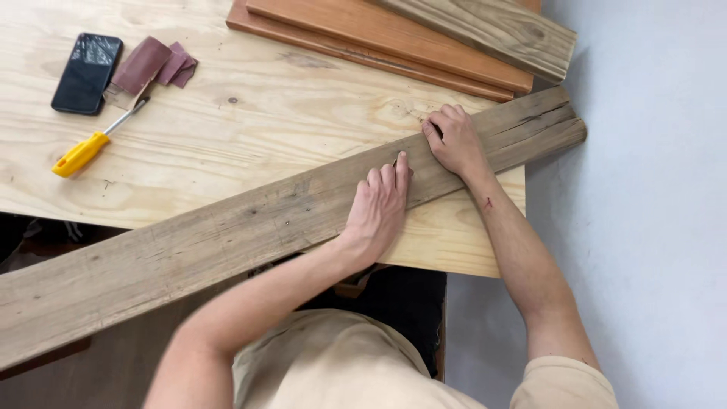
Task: The person sands a long wooden plank on a workbench using a sanding block. They move the block back and forth along the length of the plank, applying pressure to smooth the surface.
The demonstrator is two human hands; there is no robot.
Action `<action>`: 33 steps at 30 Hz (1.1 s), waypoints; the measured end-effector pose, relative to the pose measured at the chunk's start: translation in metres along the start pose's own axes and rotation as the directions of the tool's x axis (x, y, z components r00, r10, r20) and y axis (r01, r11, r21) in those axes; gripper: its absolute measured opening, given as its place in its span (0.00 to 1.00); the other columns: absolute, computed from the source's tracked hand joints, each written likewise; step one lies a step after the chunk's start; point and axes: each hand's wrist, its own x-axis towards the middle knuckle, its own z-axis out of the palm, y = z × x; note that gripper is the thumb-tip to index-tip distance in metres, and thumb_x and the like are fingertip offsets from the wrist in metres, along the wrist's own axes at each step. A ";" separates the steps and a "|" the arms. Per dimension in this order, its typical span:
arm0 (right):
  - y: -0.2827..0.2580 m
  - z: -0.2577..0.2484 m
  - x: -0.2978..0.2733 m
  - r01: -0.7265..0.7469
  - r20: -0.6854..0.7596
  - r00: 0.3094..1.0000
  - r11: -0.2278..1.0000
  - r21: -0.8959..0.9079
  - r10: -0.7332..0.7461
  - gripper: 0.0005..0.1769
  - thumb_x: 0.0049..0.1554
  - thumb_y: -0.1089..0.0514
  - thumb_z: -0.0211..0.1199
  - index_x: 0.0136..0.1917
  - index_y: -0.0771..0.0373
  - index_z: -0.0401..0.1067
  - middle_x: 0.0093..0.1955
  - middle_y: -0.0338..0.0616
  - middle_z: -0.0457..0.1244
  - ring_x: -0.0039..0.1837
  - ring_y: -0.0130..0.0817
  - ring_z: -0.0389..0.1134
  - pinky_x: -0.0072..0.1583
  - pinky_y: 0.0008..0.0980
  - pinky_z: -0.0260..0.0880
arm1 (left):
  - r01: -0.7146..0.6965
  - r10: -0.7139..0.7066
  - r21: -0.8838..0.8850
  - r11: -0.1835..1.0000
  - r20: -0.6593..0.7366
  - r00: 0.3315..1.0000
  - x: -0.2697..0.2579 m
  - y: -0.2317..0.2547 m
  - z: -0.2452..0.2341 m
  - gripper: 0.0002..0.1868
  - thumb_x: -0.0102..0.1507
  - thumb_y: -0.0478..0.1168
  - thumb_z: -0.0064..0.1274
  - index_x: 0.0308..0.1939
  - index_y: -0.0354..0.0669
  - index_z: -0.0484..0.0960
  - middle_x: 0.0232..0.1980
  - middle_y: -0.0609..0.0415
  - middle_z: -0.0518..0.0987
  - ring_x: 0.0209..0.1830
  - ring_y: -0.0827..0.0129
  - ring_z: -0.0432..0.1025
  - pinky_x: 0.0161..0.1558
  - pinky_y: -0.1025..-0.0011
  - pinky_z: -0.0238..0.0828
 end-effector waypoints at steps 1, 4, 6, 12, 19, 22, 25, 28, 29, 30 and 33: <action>0.000 0.000 0.001 0.002 -0.006 1.000 1.000 -0.002 -0.002 0.13 0.82 0.48 0.68 0.56 0.54 0.83 0.53 0.48 0.67 0.65 0.56 0.72 0.70 0.55 0.75 | 0.000 0.000 0.003 1.000 -0.006 1.000 -0.009 -0.002 -0.009 0.36 0.81 0.41 0.46 0.94 0.38 0.71 0.53 0.58 0.78 0.48 0.64 0.75 0.39 0.67 0.71; 0.003 -0.001 0.000 0.011 -0.006 1.000 1.000 0.012 -0.011 0.13 0.81 0.48 0.68 0.56 0.54 0.83 0.52 0.47 0.66 0.64 0.55 0.72 0.70 0.55 0.75 | -0.021 0.021 -0.017 1.000 0.021 1.000 -0.038 -0.002 -0.024 0.35 0.82 0.43 0.46 0.94 0.40 0.72 0.52 0.60 0.78 0.49 0.65 0.76 0.41 0.67 0.71; 0.003 0.002 0.001 -0.004 -0.012 1.000 1.000 0.001 0.004 0.13 0.81 0.47 0.68 0.55 0.53 0.84 0.52 0.44 0.65 0.64 0.51 0.71 0.70 0.52 0.75 | -0.099 0.100 -0.018 0.995 0.058 0.993 -0.055 -0.008 -0.017 0.42 0.78 0.40 0.45 0.98 0.35 0.65 0.53 0.55 0.76 0.47 0.62 0.74 0.40 0.65 0.70; 0.006 0.005 0.001 -0.001 0.013 1.000 1.000 0.008 0.001 0.14 0.81 0.45 0.67 0.56 0.54 0.83 0.52 0.46 0.65 0.65 0.54 0.71 0.70 0.54 0.74 | -0.041 0.041 -0.046 0.998 -0.006 0.999 0.008 0.014 0.008 0.35 0.83 0.41 0.45 0.95 0.37 0.69 0.53 0.57 0.76 0.48 0.63 0.75 0.39 0.66 0.71; 0.007 0.004 0.003 -0.018 0.017 1.000 1.000 -0.011 0.018 0.16 0.81 0.44 0.67 0.54 0.54 0.82 0.51 0.45 0.65 0.63 0.54 0.72 0.69 0.55 0.75 | -0.131 0.137 -0.089 0.987 0.073 0.988 -0.032 0.007 -0.009 0.43 0.77 0.40 0.45 0.98 0.34 0.63 0.55 0.54 0.76 0.48 0.60 0.74 0.40 0.63 0.71; 0.008 0.005 0.001 -0.023 0.005 1.000 1.000 -0.010 0.023 0.16 0.81 0.45 0.68 0.53 0.54 0.81 0.51 0.45 0.65 0.64 0.54 0.71 0.69 0.55 0.74 | -0.064 0.060 -0.089 0.994 -0.037 0.997 0.006 0.021 0.000 0.33 0.83 0.45 0.46 0.93 0.39 0.73 0.52 0.58 0.76 0.49 0.63 0.76 0.41 0.64 0.72; 0.010 0.008 0.002 0.011 0.011 1.000 1.000 -0.002 -0.011 0.16 0.81 0.44 0.68 0.54 0.54 0.81 0.51 0.47 0.65 0.64 0.56 0.72 0.68 0.56 0.75 | -0.013 0.011 -0.041 0.999 -0.058 0.998 0.011 0.026 0.006 0.32 0.86 0.46 0.44 0.94 0.39 0.70 0.53 0.58 0.76 0.48 0.63 0.74 0.41 0.64 0.70; 0.006 0.001 0.006 -0.018 0.026 1.000 1.000 0.008 0.017 0.16 0.81 0.45 0.67 0.53 0.54 0.81 0.51 0.45 0.64 0.64 0.54 0.71 0.70 0.56 0.74 | -0.093 0.093 -0.046 0.995 -0.014 0.996 -0.022 0.013 -0.023 0.35 0.82 0.47 0.45 0.94 0.41 0.71 0.53 0.60 0.76 0.50 0.64 0.76 0.41 0.65 0.72; 0.005 0.002 0.006 -0.020 0.034 0.999 1.000 0.004 0.020 0.16 0.81 0.45 0.67 0.53 0.54 0.80 0.51 0.44 0.64 0.64 0.53 0.71 0.70 0.55 0.74 | -0.116 0.117 -0.055 0.992 0.015 0.993 -0.030 0.011 -0.021 0.37 0.81 0.46 0.46 0.95 0.38 0.69 0.53 0.57 0.76 0.49 0.62 0.75 0.41 0.64 0.72; 0.004 0.004 0.005 -0.023 0.041 0.999 1.000 0.000 0.023 0.16 0.80 0.45 0.67 0.53 0.53 0.80 0.51 0.43 0.64 0.64 0.52 0.71 0.70 0.55 0.74 | -0.139 0.142 -0.064 0.988 0.044 0.989 -0.038 0.009 -0.019 0.39 0.80 0.44 0.46 0.96 0.35 0.67 0.53 0.55 0.77 0.48 0.61 0.75 0.40 0.63 0.72; 0.008 0.002 0.008 -0.015 0.035 0.999 1.000 0.023 0.014 0.17 0.81 0.44 0.67 0.53 0.54 0.80 0.51 0.44 0.63 0.64 0.54 0.71 0.70 0.56 0.73 | -0.034 0.029 -0.092 0.995 -0.048 0.998 0.008 0.029 -0.008 0.32 0.84 0.47 0.46 0.92 0.40 0.73 0.51 0.60 0.77 0.47 0.64 0.76 0.40 0.63 0.72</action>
